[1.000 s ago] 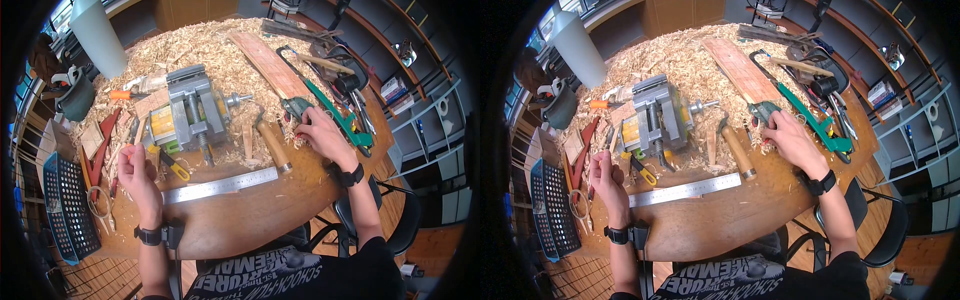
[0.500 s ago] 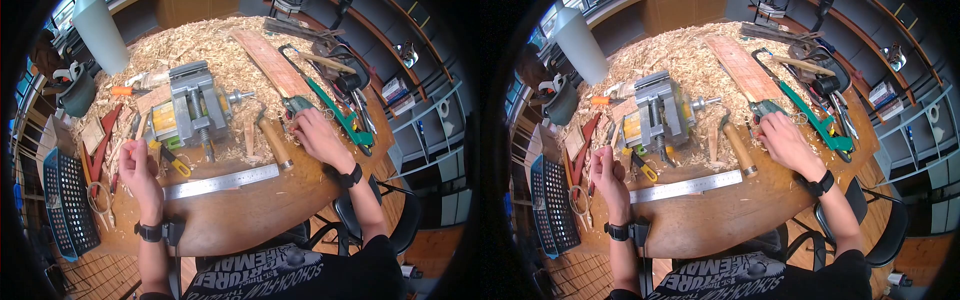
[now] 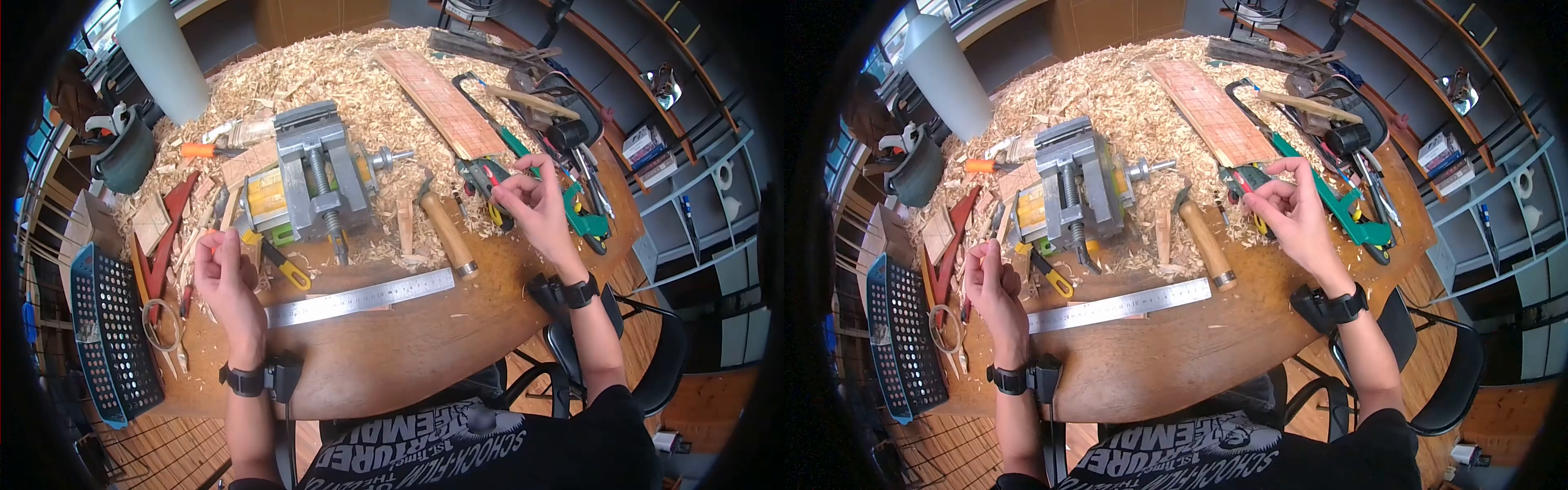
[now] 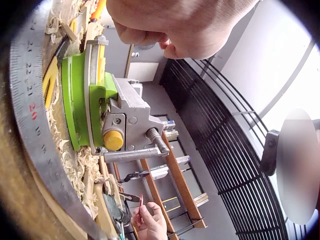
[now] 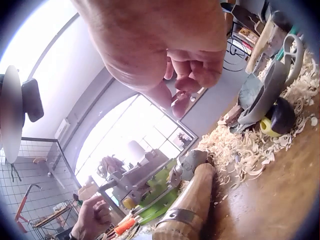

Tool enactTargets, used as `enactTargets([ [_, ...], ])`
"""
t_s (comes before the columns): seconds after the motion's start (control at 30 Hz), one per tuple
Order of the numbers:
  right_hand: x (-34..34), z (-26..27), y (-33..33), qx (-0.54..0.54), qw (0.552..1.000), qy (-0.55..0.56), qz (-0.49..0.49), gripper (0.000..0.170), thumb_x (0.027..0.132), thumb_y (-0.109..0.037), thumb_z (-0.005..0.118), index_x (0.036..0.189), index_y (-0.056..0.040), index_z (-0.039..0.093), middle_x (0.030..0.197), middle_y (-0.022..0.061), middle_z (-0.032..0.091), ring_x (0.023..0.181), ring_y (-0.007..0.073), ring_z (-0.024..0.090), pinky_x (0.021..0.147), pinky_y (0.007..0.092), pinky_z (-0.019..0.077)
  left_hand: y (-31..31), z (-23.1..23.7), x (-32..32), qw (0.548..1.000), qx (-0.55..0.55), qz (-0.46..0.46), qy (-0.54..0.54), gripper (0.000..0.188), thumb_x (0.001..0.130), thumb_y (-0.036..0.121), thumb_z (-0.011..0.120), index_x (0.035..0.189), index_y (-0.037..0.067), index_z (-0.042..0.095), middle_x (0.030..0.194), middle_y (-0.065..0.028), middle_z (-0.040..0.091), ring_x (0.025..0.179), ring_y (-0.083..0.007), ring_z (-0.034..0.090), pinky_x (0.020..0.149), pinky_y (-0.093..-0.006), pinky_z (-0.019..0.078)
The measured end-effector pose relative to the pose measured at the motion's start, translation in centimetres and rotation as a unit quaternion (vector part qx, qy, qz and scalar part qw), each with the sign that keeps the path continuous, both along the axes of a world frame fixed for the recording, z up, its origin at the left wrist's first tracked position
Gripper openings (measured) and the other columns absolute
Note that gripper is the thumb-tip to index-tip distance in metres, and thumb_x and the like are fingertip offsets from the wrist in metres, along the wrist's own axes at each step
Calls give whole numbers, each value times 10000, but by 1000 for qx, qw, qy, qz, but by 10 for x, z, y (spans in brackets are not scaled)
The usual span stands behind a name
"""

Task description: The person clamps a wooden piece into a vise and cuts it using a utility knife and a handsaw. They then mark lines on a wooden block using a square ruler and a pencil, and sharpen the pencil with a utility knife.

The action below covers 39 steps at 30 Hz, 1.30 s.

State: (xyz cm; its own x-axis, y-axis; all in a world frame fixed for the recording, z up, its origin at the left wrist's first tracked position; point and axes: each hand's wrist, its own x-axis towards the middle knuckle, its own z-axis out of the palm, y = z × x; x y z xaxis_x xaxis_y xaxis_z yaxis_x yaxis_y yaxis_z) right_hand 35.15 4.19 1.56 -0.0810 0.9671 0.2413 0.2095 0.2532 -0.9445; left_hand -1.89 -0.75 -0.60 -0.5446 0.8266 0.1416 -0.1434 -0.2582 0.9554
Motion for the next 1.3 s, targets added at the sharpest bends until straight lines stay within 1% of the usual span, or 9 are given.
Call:
enactTargets([
  [0.13, 7, -1, 2, 18, 1000, 7, -2, 315, 918, -21, 676, 1135, -78, 454, 792, -32, 607, 633, 2, 403, 568, 175, 318, -1, 2, 0, 1000, -6, 2, 1, 109, 996, 158, 598, 907, 111, 556, 612, 111, 351, 459, 7, 237, 427, -212, 154],
  [0.23, 13, -5, 4, 25, 993, -114, -6, 311, 917, -8, 672, 1171, -69, 503, 795, -41, 611, 644, -3, 421, 568, 172, 325, 0, 2, 0, 1000, 1, -1, -3, 110, 995, 158, 598, 904, 111, 557, 605, 110, 345, 460, 6, 236, 428, -212, 151],
  [0.4, -5, 10, -11, 2, 1000, -22, -11, 376, 916, 3, 668, 1259, -47, 521, 806, -37, 614, 680, 3, 489, 607, 164, 374, -1, 0, -1, 1000, -5, 10, -2, 123, 994, 160, 601, 893, 111, 551, 585, 109, 332, 457, 2, 227, 431, -215, 144],
  [0.57, 6, 5, -5, -13, 998, -52, -40, 160, 919, -20, 678, 1005, -43, 545, 828, -19, 632, 737, 22, 565, 648, 167, 439, -1, 2, -1, 1000, 3, -8, -3, 130, 986, 161, 615, 891, 107, 545, 599, 108, 366, 462, 10, 256, 426, -209, 150],
  [0.87, 6, 15, -10, -86, 991, -62, -84, 168, 965, -81, 622, 1115, -29, 677, 859, 0, 679, 646, 16, 521, 552, 174, 393, 0, 3, -1, 1000, -1, 3, -12, 117, 990, 149, 606, 895, 107, 553, 588, 108, 348, 451, 6, 229, 426, -214, 143],
  [1.0, 6, 21, -12, -115, 990, 24, -79, 240, 969, -105, 606, 1193, -25, 644, 934, 33, 714, 628, 28, 541, 530, 164, 381, 0, 5, -1, 1000, 2, 9, -13, 116, 989, 145, 608, 894, 105, 555, 590, 106, 354, 453, 5, 226, 426, -215, 143],
  [1.07, 0, 24, -15, -58, 993, 50, -92, 293, 961, -112, 609, 1239, -20, 606, 1007, 65, 732, 617, 34, 563, 518, 164, 385, -1, 5, -2, 1000, 4, 9, -14, 115, 988, 143, 609, 894, 103, 556, 590, 106, 353, 454, 6, 228, 427, -215, 142],
  [1.2, 5, 17, -13, -36, 988, 25, -146, 179, 963, -107, 604, 1126, -33, 605, 1068, 114, 725, 610, 39, 573, 505, 166, 377, 0, 4, -4, 1000, 7, 9, -10, 103, 987, 135, 609, 902, 101, 563, 598, 102, 359, 457, 3, 236, 429, -216, 145],
  [1.3, 0, 16, -14, -34, 986, 46, -156, 192, 1025, -208, 527, 1101, -44, 591, 940, 96, 724, 569, 56, 554, 494, 185, 374, -1, 4, -6, 1000, 17, 4, -23, 91, 986, 131, 610, 912, 100, 568, 608, 97, 370, 458, 0, 243, 430, -216, 150],
])
